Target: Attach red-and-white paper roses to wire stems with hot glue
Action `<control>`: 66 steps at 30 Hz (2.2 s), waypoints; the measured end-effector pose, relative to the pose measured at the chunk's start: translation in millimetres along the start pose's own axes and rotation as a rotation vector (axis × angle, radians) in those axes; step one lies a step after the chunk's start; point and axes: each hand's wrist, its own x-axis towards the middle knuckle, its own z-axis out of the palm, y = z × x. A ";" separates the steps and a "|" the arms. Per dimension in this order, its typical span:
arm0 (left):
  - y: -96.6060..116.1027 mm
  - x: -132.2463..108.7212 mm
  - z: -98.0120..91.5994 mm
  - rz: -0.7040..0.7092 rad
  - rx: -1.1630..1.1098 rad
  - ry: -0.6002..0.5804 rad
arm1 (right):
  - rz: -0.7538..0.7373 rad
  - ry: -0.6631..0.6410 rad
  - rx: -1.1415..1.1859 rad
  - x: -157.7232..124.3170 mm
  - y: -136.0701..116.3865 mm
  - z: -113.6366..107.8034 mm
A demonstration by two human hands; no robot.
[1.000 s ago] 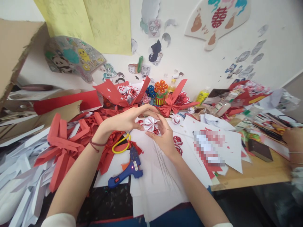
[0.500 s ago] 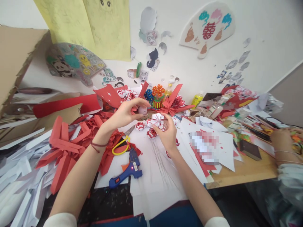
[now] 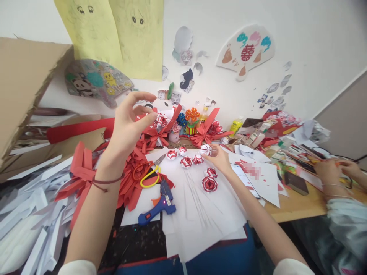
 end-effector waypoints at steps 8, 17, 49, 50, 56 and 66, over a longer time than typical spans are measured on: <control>-5.6 2.1 -1.5 -0.013 -0.030 -0.021 | 0.081 0.006 -0.206 6.3 29.0 -22.9; -6.1 0.4 4.2 -0.042 -0.023 -0.114 | 0.141 -0.024 -0.278 -8.6 33.1 -26.6; -2.4 -0.8 7.2 -0.099 0.226 -0.251 | 0.156 0.114 -0.038 -49.3 24.7 -56.7; -2.7 -0.1 6.6 -0.092 0.306 -0.313 | 0.141 0.132 -0.037 -57.9 18.2 -60.0; 6.2 -11.9 13.1 -0.081 0.791 -0.806 | 0.044 -0.018 -0.096 -112.2 -16.7 -66.9; 91.7 -82.6 27.0 0.073 1.393 -0.896 | -0.156 -0.273 -0.185 -132.6 -45.3 -60.2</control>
